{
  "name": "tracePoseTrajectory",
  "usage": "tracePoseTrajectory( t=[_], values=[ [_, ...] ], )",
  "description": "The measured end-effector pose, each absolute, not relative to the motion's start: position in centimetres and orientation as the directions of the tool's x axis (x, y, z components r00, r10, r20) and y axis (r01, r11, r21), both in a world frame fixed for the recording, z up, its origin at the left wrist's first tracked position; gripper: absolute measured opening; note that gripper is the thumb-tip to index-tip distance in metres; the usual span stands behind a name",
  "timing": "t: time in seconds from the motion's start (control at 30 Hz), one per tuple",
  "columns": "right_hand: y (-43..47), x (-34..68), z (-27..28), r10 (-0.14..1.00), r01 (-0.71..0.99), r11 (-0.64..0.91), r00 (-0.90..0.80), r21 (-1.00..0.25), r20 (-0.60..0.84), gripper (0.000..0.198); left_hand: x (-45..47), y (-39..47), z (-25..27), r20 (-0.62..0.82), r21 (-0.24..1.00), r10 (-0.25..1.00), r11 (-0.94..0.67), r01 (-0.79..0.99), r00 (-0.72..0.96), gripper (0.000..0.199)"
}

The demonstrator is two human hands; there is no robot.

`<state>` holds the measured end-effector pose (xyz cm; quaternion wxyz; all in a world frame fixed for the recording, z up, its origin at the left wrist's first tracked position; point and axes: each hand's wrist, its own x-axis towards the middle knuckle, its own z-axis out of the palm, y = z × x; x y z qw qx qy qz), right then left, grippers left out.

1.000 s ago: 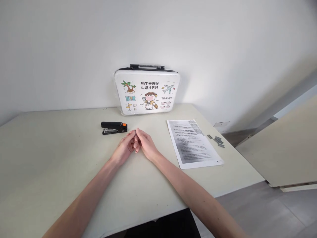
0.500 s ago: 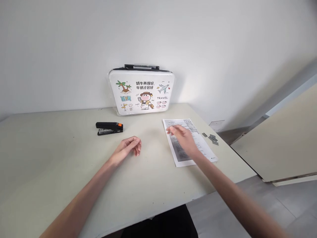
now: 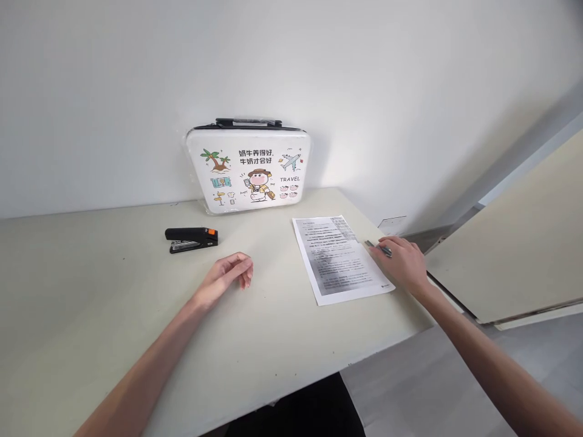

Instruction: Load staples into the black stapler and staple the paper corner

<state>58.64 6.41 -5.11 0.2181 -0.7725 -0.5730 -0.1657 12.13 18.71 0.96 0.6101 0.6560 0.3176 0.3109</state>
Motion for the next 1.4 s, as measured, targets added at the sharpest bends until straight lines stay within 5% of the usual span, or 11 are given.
tracePoseTrajectory(
  t=[0.27, 0.4, 0.6, 0.87, 1.4],
  values=[
    [5.4, 58.2, -5.3, 0.779, 0.941, -0.308, 0.332, -0.137, 0.532, 0.040, 12.3, 18.5, 1.3, 0.014, 0.997, 0.795, -0.059, 0.054, 0.607, 0.038],
    [4.3, 55.8, -4.1, 0.751, 0.921, -0.241, 0.376, -0.305, 0.543, 0.035, 12.3, 18.6, 1.2, 0.006, 0.996, 0.792, -0.059, 0.067, 0.610, 0.038],
    [2.3, 49.8, -3.5, 0.855, 0.853, 0.040, 0.240, -0.520, 0.459, 0.029, 12.4, 18.6, 1.4, 0.009, 0.991, 0.785, -0.092, 0.102, 0.619, 0.037],
    [1.1, 47.6, -4.5, 0.912, 0.793, -0.043, 0.280, -0.608, 0.300, 0.044, 12.4, 18.9, 0.9, -0.005, 0.982, 0.782, -0.114, 0.151, 0.624, 0.037],
    [1.5, 47.3, -4.7, 0.889, 0.784, -0.176, 0.386, -0.595, 0.246, 0.055, 13.8, 17.6, 0.3, -0.048, 0.874, 0.810, -0.248, 0.417, 0.584, 0.037]
  ],
)
